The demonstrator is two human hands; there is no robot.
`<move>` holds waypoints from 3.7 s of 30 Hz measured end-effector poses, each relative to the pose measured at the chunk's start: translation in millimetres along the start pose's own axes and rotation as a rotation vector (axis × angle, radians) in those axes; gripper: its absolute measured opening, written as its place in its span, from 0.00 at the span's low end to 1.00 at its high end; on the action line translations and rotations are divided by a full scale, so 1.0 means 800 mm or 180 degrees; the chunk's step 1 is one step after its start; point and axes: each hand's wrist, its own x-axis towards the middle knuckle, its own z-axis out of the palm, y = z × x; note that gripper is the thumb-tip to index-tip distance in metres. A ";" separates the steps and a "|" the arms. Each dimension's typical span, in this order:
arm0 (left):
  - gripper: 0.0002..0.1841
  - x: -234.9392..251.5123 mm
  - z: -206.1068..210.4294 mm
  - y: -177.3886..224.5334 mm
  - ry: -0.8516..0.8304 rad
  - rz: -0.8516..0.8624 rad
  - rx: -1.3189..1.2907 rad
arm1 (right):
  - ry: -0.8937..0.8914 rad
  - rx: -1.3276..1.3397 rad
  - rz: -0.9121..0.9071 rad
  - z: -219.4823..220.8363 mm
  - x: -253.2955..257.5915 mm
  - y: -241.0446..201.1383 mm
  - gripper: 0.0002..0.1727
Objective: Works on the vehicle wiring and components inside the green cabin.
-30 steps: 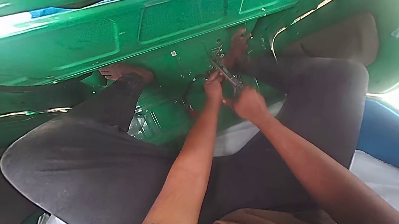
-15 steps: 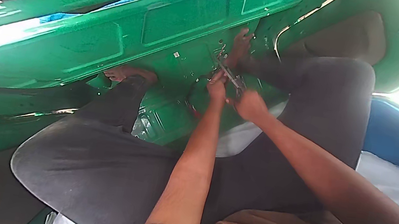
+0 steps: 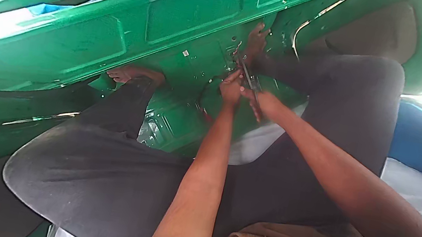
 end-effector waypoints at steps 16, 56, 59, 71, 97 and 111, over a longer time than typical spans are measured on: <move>0.12 -0.004 0.002 0.015 0.0298 0.0257 0.0856 | -0.0678 0.1731 0.0028 0.014 0.008 0.007 0.32; 0.18 0.041 -0.019 0.017 -0.0504 -0.0736 0.0332 | 0.0179 -0.0183 0.0101 0.016 0.014 0.020 0.32; 0.17 0.040 -0.017 0.040 -0.0692 -0.0562 0.1053 | 0.0334 -0.0927 0.0077 0.018 -0.003 0.010 0.33; 0.19 0.061 -0.043 0.068 -0.0661 0.0454 0.2929 | 0.0283 0.0671 0.0014 -0.042 -0.086 0.025 0.25; 0.13 -0.006 -0.056 0.123 -0.0623 0.1100 0.3681 | 0.1767 -0.1425 -0.0266 -0.202 -0.194 0.362 0.12; 0.18 -0.050 -0.051 0.169 -0.0279 0.1199 0.4802 | 0.0189 -0.3306 -0.0499 -0.294 -0.284 0.225 0.17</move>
